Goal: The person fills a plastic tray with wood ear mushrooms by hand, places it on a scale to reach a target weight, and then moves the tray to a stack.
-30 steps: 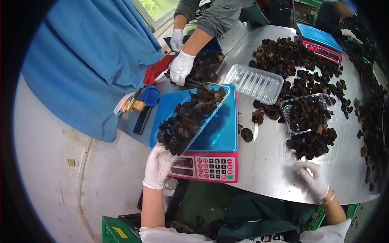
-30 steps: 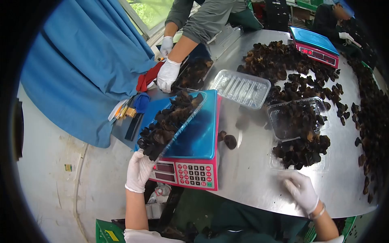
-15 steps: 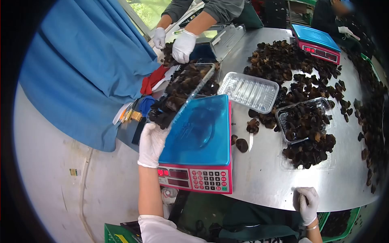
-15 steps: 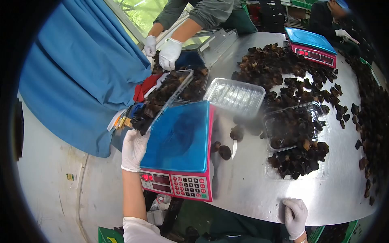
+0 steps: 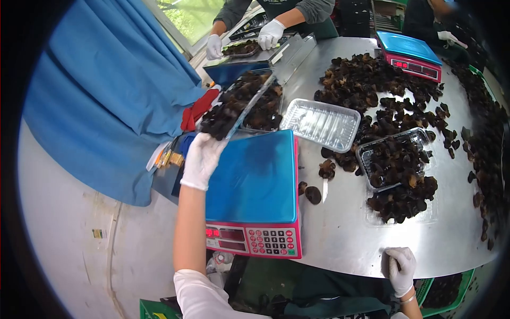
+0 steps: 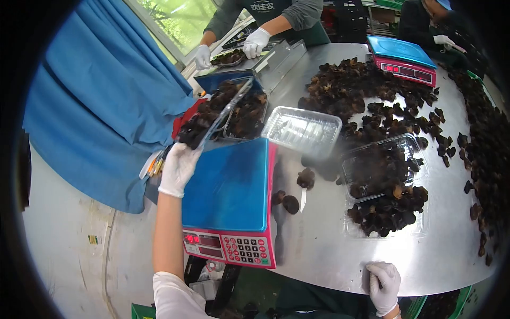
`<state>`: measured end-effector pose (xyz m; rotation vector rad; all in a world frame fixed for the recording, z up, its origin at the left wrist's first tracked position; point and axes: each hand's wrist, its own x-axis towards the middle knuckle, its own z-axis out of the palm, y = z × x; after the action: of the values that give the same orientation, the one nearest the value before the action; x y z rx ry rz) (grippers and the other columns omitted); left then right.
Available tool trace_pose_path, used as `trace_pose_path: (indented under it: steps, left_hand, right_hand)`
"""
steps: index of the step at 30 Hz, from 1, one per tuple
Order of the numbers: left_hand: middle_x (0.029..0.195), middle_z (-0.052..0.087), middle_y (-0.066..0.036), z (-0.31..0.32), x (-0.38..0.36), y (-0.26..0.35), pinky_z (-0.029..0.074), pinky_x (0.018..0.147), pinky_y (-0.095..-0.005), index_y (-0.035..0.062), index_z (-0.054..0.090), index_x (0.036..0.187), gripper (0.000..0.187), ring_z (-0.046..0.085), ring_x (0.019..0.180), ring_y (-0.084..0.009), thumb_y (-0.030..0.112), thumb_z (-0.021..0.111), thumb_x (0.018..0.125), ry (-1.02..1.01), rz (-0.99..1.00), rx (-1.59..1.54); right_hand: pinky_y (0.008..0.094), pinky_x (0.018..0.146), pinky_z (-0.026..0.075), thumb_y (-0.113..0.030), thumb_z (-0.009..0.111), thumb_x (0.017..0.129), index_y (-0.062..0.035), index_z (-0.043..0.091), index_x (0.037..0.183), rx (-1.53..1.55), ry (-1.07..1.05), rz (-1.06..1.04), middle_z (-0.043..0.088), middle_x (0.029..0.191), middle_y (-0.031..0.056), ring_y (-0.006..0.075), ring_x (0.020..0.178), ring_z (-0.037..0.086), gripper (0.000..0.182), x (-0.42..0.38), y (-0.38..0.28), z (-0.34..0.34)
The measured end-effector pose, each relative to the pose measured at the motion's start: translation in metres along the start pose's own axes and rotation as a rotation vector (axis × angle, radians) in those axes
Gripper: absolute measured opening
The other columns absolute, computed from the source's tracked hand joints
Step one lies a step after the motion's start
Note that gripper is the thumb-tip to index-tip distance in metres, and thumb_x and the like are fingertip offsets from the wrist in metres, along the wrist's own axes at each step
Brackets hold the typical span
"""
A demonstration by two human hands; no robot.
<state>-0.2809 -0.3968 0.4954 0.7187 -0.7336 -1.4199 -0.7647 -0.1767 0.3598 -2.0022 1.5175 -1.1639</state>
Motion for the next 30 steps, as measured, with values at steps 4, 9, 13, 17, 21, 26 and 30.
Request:
trace_pose_path:
  steps: [4, 9, 13, 17, 21, 26, 30]
  left_hand:
    - [0.107, 0.062, -0.021, 0.014, 0.083, -0.04, 0.045, 0.102, -0.0439, -0.006, 0.055, 0.103, 0.024, 0.058, 0.106, -0.0353, 0.005, 0.049, 0.082, 0.032, -0.103, 0.013]
    - [0.112, 0.058, -0.029, 0.036, 0.187, -0.096, 0.049, 0.099, -0.0406, -0.0141, 0.05, 0.108, 0.032, 0.058, 0.108, -0.0394, 0.003, 0.045, 0.082, 0.094, -0.161, -0.005]
    - [0.089, 0.058, -0.023, 0.034, 0.259, -0.133, 0.049, 0.098, -0.0508, -0.0013, 0.049, 0.074, 0.006, 0.059, 0.094, -0.0402, 0.004, 0.049, 0.077, 0.131, -0.105, 0.046]
    - [0.096, 0.056, -0.027, 0.042, 0.299, -0.156, 0.045, 0.103, -0.0518, -0.0064, 0.047, 0.078, 0.008, 0.056, 0.104, -0.0445, 0.001, 0.044, 0.079, 0.247, -0.124, 0.063]
    - [0.116, 0.049, -0.039, 0.032, 0.336, -0.181, 0.045, 0.101, -0.055, -0.0187, 0.04, 0.102, 0.031, 0.05, 0.114, -0.0511, 0.005, 0.04, 0.082, 0.261, -0.172, 0.096]
    - [0.121, 0.051, -0.034, 0.005, 0.383, -0.193, 0.043, 0.099, -0.0592, -0.0128, 0.042, 0.116, 0.037, 0.049, 0.116, -0.0492, 0.013, 0.036, 0.091, 0.38, -0.326, 0.079]
    - [0.133, 0.048, -0.022, 0.025, 0.372, -0.177, 0.03, 0.103, -0.0654, 0.0027, 0.047, 0.125, 0.041, 0.041, 0.127, -0.044, 0.029, 0.04, 0.094, 0.32, -0.437, 0.106]
  right_hand:
    - [0.0359, 0.067, 0.046, 0.009, 0.061, 0.073, -0.0053, 0.062, 0.092, -0.075, 0.008, -0.046, 0.064, 0.081, 0.0088, 0.0271, 0.072, 0.06, 0.024, 0.008, -0.013, 0.0]
    - [0.0374, 0.068, 0.046, 0.008, 0.06, 0.07, -0.005, 0.062, 0.09, -0.103, -0.037, -0.021, 0.064, 0.084, 0.0083, 0.0279, 0.074, 0.06, 0.024, 0.005, -0.004, -0.003]
    - [0.0361, 0.067, 0.047, 0.006, 0.059, 0.072, -0.003, 0.063, 0.088, -0.089, 0.089, 0.059, 0.064, 0.082, 0.0091, 0.0277, 0.072, 0.06, 0.019, 0.006, 0.003, -0.006]
    - [0.033, 0.082, 0.048, 0.006, 0.051, 0.092, 0.0013, 0.063, 0.106, 0.091, 0.135, 0.294, 0.065, 0.104, 0.0155, 0.0248, 0.09, 0.06, 0.019, -0.014, 0.021, -0.012]
    - [0.0329, 0.074, 0.05, 0.007, 0.052, 0.09, 0.0018, 0.065, 0.1, 0.05, 0.22, 0.394, 0.066, 0.096, 0.0156, 0.0243, 0.082, 0.061, 0.018, -0.01, 0.015, -0.013]
    - [0.031, 0.071, 0.049, 0.009, 0.051, 0.089, 0.0026, 0.065, 0.1, 0.093, 0.248, 0.392, 0.066, 0.094, 0.0144, 0.0213, 0.076, 0.059, 0.019, -0.008, 0.019, -0.013]
    - [0.0294, 0.068, 0.048, 0.008, 0.052, 0.089, 0.0027, 0.065, 0.1, 0.117, 0.249, 0.42, 0.065, 0.093, 0.0142, 0.0191, 0.073, 0.057, 0.018, -0.008, 0.017, -0.013]
